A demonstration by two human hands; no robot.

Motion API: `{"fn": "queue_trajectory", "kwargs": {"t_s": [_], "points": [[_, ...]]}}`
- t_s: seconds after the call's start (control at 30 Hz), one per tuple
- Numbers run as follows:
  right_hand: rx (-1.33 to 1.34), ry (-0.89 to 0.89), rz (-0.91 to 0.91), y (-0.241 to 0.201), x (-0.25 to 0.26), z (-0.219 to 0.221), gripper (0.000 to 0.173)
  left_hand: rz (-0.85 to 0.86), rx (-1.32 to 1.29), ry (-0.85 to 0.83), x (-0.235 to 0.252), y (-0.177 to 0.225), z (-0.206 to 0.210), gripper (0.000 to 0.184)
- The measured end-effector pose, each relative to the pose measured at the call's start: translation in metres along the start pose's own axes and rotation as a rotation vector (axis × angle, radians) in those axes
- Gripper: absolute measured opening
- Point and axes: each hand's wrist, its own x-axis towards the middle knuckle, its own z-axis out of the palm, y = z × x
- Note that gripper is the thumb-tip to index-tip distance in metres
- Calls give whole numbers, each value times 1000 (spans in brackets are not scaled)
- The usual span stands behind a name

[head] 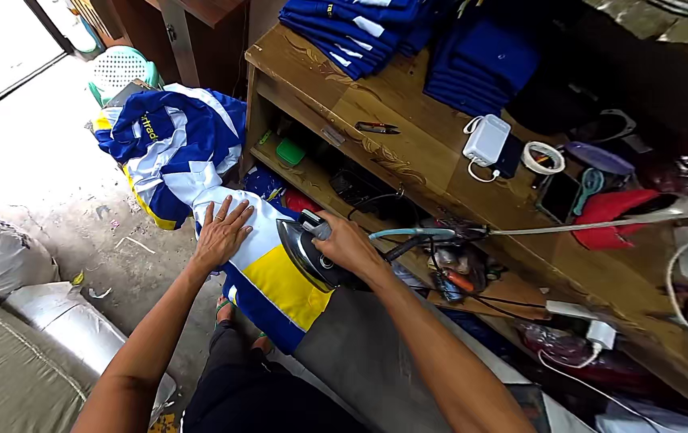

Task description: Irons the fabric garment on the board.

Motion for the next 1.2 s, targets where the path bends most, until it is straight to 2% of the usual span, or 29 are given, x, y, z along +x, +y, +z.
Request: {"fn": "queue_trajectory", "kwargs": {"t_s": [0.23, 0.33, 0.43, 0.53, 0.63, 0.77, 0.83, 0.93, 1.0, 1.1, 1.2], "points": [[54, 1, -54, 15, -32, -43, 73, 12, 74, 20, 38, -52, -19, 55], [64, -37, -72, 12, -30, -32, 69, -83, 75, 99, 41, -52, -22, 55], [47, -63, -75, -1, -18, -8, 65, -158, -40, 214, 20, -9, -30, 51], [104, 5, -51, -4, 1, -1, 64, -129, -50, 91, -22, 22, -9, 60], [76, 16, -103, 0, 15, -1, 62, -67, 27, 36, -41, 7, 8, 58], [-82, -152, -272, 8, 5, -5, 39, -57, 34, 37, -38, -1, 6, 56], [-55, -104, -159, 13, 0, -2, 34, -55, 28, 49, -39, -1, 9, 55], [64, 17, 112, 25, 2, -4, 41, -46, 31, 60, -36, -2, 10, 55], [95, 59, 206, 40, -9, -1, 42, -41, 41, 58, -37, -3, 9, 55], [63, 23, 307, 64, -48, 1, 50, -64, 19, 45, -37, 3, 3, 56], [22, 59, 386, 94, -103, 12, 55, -96, -89, 106, -39, 17, -4, 53]]}}
